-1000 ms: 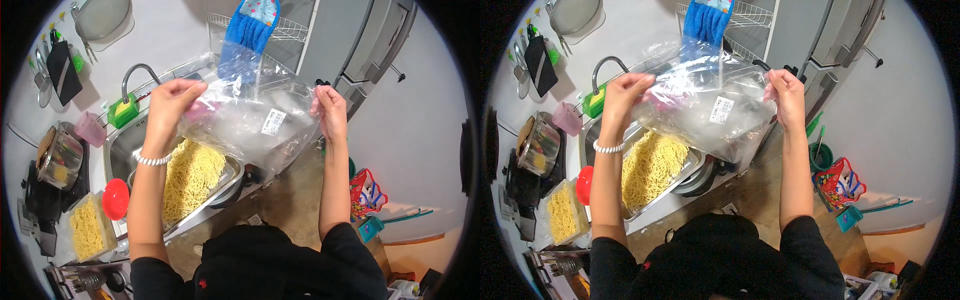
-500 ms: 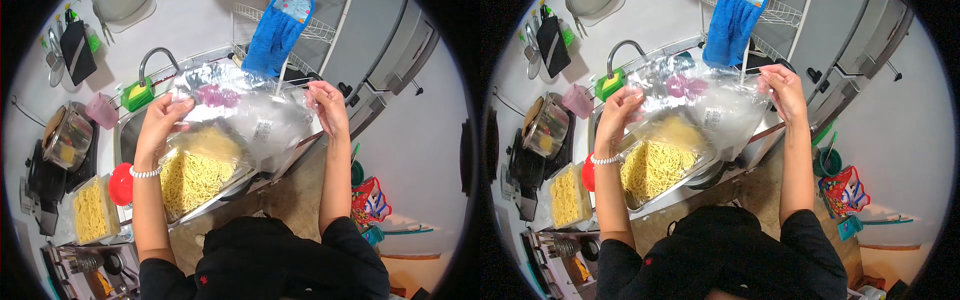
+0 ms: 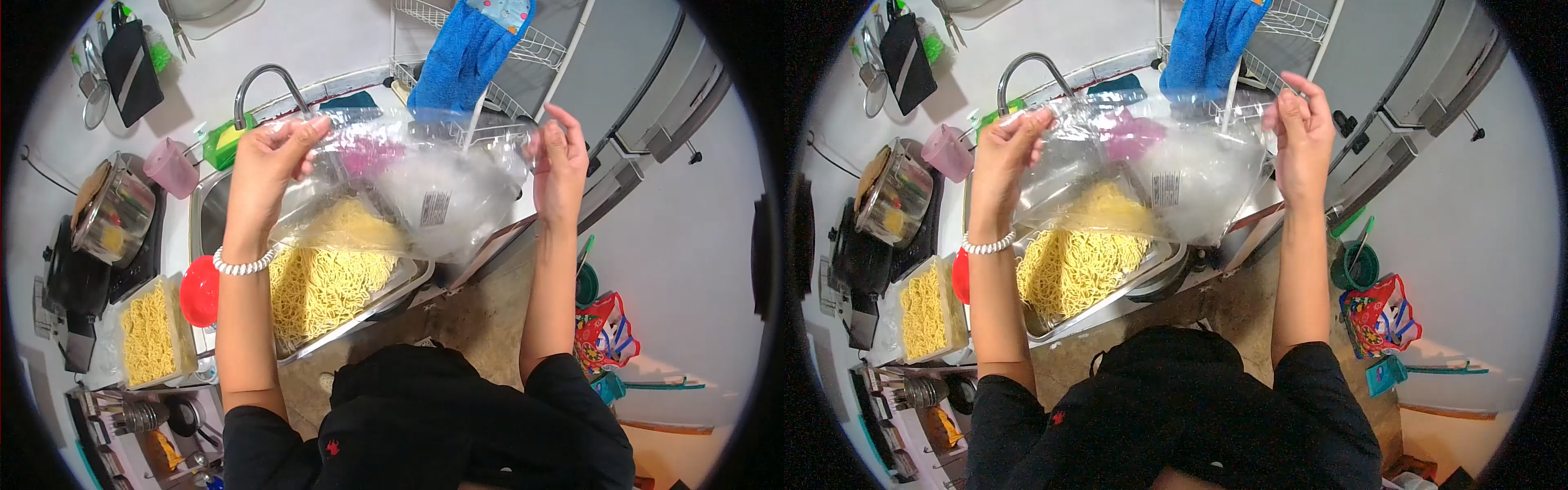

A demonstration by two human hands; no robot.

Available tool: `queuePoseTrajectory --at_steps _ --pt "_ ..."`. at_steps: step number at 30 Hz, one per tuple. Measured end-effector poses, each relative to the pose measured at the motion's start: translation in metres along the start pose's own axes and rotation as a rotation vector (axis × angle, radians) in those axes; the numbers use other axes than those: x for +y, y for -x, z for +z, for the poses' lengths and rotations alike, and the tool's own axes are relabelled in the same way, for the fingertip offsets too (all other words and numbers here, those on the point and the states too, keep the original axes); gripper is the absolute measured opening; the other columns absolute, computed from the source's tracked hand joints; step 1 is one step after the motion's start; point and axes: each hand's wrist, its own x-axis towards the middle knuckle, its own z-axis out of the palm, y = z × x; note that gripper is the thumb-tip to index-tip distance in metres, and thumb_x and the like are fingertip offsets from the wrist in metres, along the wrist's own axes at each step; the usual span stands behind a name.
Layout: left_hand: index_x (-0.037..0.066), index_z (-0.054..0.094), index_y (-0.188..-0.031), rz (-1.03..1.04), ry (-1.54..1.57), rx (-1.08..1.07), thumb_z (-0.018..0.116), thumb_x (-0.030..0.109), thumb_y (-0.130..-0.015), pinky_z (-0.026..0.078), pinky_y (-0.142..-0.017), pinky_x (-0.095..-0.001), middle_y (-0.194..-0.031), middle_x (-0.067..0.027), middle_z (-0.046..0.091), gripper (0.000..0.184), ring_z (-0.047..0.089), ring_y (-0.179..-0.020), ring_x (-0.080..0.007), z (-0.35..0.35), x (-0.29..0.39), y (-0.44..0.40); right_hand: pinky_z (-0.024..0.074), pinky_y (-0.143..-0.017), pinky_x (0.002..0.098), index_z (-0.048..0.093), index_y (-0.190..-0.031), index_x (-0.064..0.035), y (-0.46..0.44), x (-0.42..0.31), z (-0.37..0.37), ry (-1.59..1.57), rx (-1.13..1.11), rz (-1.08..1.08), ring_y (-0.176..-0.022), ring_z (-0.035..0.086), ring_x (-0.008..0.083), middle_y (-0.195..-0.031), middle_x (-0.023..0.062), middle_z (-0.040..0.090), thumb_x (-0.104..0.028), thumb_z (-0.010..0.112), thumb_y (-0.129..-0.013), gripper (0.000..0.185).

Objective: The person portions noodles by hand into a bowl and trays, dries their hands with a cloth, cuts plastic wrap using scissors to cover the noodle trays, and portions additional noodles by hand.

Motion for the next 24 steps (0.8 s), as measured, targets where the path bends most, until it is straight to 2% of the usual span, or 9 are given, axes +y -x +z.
queuePoseTrajectory --at_steps 2,6,8,9,12,14,15,20,24 --pt "0.002 0.069 -0.086 -0.007 0.065 0.059 0.068 0.026 -0.086 0.031 -0.047 -0.0156 -0.061 0.0056 0.054 0.024 0.043 -0.052 0.0 -0.003 0.008 0.003 0.0492 -0.072 0.0257 0.055 -0.109 0.0015 0.005 -0.016 0.019 -0.201 -0.067 0.175 -0.073 0.062 0.013 -0.077 0.0053 0.062 -0.015 0.061 -0.09 0.026" --pt "0.003 0.068 -0.096 -0.017 0.204 0.13 0.067 0.03 -0.087 0.036 -0.05 -0.0129 -0.07 0.0043 0.057 0.028 0.046 -0.056 0.0002 -0.024 0.001 -0.011 0.0497 -0.077 0.0284 0.058 -0.104 0.0021 0.015 0.035 -0.01 0.239 -0.491 0.343 -0.076 0.064 0.016 -0.082 0.0063 0.065 -0.018 0.062 -0.09 0.025" --pt "0.003 0.067 -0.102 -0.055 0.302 0.221 0.066 0.032 -0.087 0.042 -0.055 -0.014 -0.075 0.0029 0.057 0.032 0.048 -0.059 -0.0012 -0.028 -0.005 -0.014 0.0494 -0.072 0.0248 0.06 -0.099 0.0018 0.021 0.043 -0.007 0.092 -0.357 0.428 -0.071 0.063 0.0153 -0.077 0.0051 0.062 -0.015 0.059 -0.091 0.018" --pt "0.0 0.06 -0.116 -0.032 0.426 0.001 0.065 0.04 -0.087 0.05 -0.073 -0.023 -0.102 -0.0059 0.061 0.05 0.057 -0.085 -0.0099 -0.043 -0.024 -0.016 0.0492 -0.07 0.0238 0.06 -0.098 0.0017 0.022 0.051 -0.008 0.024 -0.287 0.407 -0.07 0.063 0.0151 -0.075 0.0048 0.062 -0.015 0.058 -0.092 0.018" --pt "-0.001 0.056 -0.122 -0.215 0.441 -0.332 0.065 0.035 -0.087 0.052 -0.08 -0.0298 -0.107 -0.011 0.064 0.051 0.062 -0.095 -0.0185 -0.036 -0.05 0.008 0.0511 -0.065 0.0246 0.059 -0.098 0.0019 0.025 0.056 -0.001 -0.057 -0.135 0.347 -0.067 0.062 0.0158 -0.072 0.0046 0.059 -0.017 0.054 -0.095 0.02" --pt "-0.001 0.057 -0.118 -0.24 0.225 -0.454 0.065 0.027 -0.088 0.053 -0.082 -0.0285 -0.109 -0.0132 0.065 0.042 0.064 -0.099 -0.0206 -0.032 -0.087 0.015 0.053 -0.065 0.0275 0.057 -0.102 0.002 0.023 0.064 -0.005 -0.006 -0.117 0.35 -0.068 0.062 0.0166 -0.076 0.0066 0.06 -0.022 0.051 -0.096 0.025" --pt "-0.001 0.06 -0.114 -0.395 0.322 -0.289 0.063 0.02 -0.089 0.053 -0.071 -0.0233 -0.098 -0.0089 0.067 0.033 0.066 -0.084 -0.0166 -0.026 -0.093 0.024 0.0537 -0.065 0.029 0.056 -0.105 0.0017 0.025 0.065 -0.004 0.0 -0.106 0.422 -0.068 0.063 0.0176 -0.079 0.0082 0.06 -0.025 0.05 -0.097 0.028" --pt "0.002 0.065 -0.105 -0.455 0.154 0.091 0.063 0.02 -0.089 0.046 -0.053 -0.0195 -0.082 -0.0003 0.066 0.024 0.06 -0.066 -0.0052 -0.02 -0.127 0.058 0.0555 -0.068 0.0355 0.05 -0.118 0.0002 0.05 0.078 -0.018 0.012 -0.037 0.873 -0.075 0.064 0.0234 -0.094 0.0149 0.058 -0.039 0.044 -0.098 0.044" --pt "0.001 0.065 -0.105 -0.448 0.082 0.216 0.059 0.014 -0.091 0.046 -0.053 -0.0182 -0.079 -0.0007 0.065 0.02 0.058 -0.064 -0.0045 -0.018 -0.145 0.083 0.0548 -0.073 0.0359 0.054 -0.112 0.0028 0.082 0.092 -0.025 -0.117 -0.172 0.938 -0.082 0.063 0.0265 -0.097 0.0155 0.059 -0.025 0.051 -0.095 0.033"
